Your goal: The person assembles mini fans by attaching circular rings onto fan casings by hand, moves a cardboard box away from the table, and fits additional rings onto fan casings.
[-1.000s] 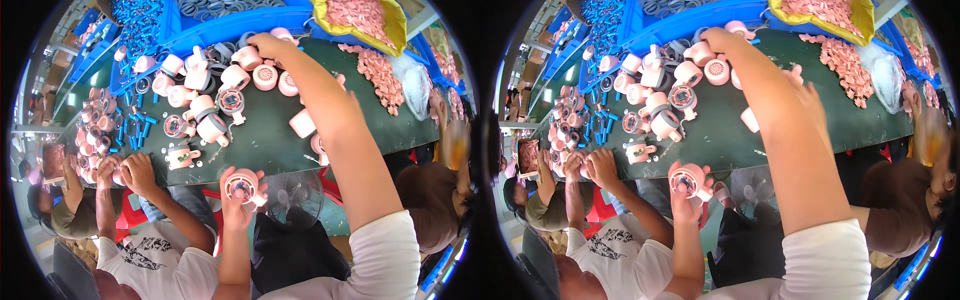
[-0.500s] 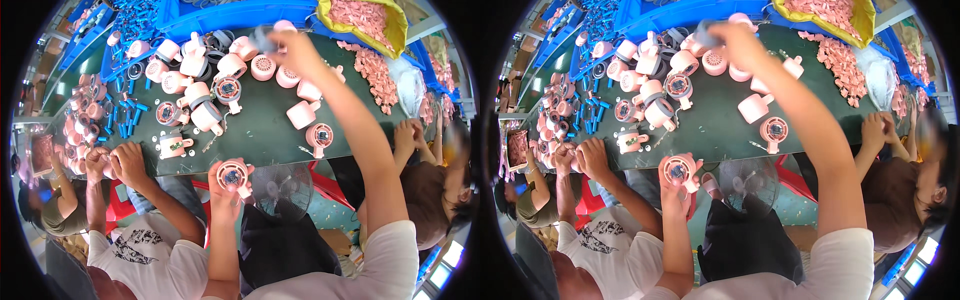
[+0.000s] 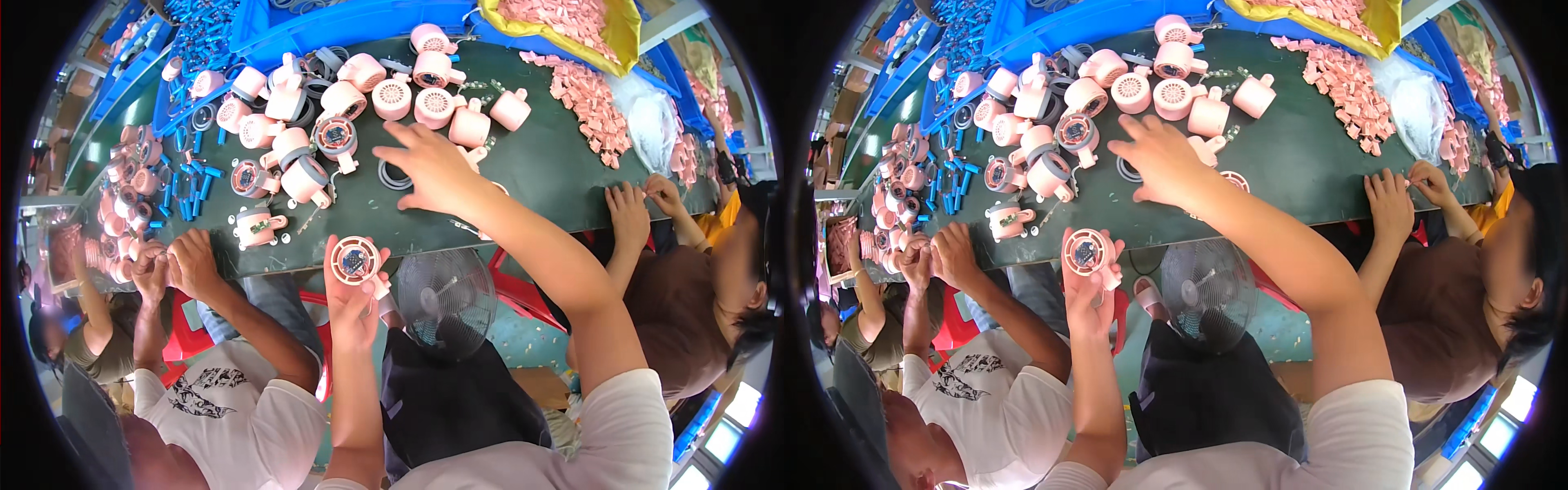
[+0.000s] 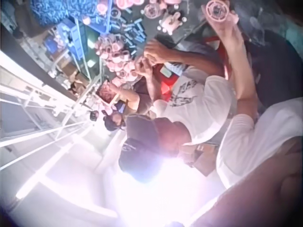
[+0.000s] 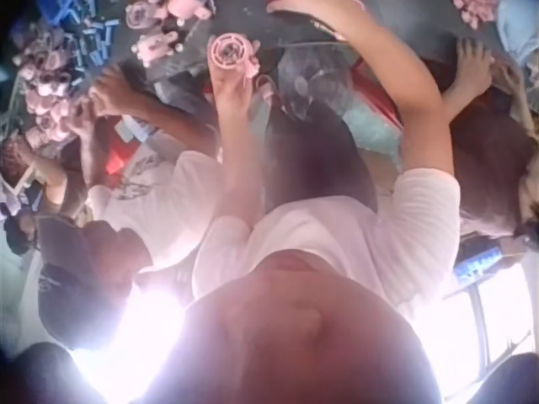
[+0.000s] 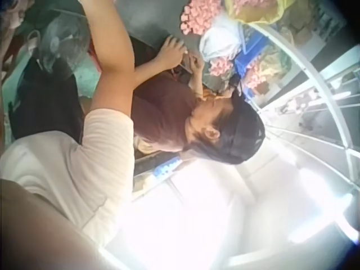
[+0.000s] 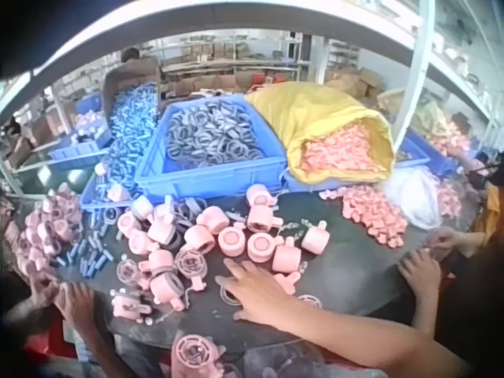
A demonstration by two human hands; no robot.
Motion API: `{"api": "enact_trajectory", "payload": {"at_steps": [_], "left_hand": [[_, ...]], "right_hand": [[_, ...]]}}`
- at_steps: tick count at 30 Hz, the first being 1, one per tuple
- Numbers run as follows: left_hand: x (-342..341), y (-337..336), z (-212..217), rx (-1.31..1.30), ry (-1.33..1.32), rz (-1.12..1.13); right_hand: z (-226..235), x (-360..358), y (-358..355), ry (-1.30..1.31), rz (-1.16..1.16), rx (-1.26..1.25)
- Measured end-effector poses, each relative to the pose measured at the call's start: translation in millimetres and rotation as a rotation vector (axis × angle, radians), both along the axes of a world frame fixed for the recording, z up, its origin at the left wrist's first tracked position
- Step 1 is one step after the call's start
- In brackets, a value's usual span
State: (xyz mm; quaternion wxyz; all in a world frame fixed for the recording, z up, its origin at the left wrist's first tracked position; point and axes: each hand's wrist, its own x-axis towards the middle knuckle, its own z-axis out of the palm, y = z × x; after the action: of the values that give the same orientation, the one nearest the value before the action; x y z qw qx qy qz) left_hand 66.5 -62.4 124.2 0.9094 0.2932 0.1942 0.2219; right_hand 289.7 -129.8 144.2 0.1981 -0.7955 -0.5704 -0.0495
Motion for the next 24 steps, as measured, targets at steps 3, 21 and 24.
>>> {"api": "enact_trajectory", "payload": {"at_steps": [3, 21, 24], "left_hand": [[6.7, -5.1, 8.3, 0.023, 0.048, -0.018], [6.1, -21.5, 60.7, 0.102, -0.063, 0.015], [8.2, -26.2, 65.6, 0.132, -0.073, 0.046]], "right_hand": [[-14.7, 13.5, 9.0, 0.170, -0.002, -0.309], [48.3, -49.7, -57.8, 2.395, 0.634, 0.717], [46.4, -48.8, -61.8, 2.314, 0.698, 0.682]]}}
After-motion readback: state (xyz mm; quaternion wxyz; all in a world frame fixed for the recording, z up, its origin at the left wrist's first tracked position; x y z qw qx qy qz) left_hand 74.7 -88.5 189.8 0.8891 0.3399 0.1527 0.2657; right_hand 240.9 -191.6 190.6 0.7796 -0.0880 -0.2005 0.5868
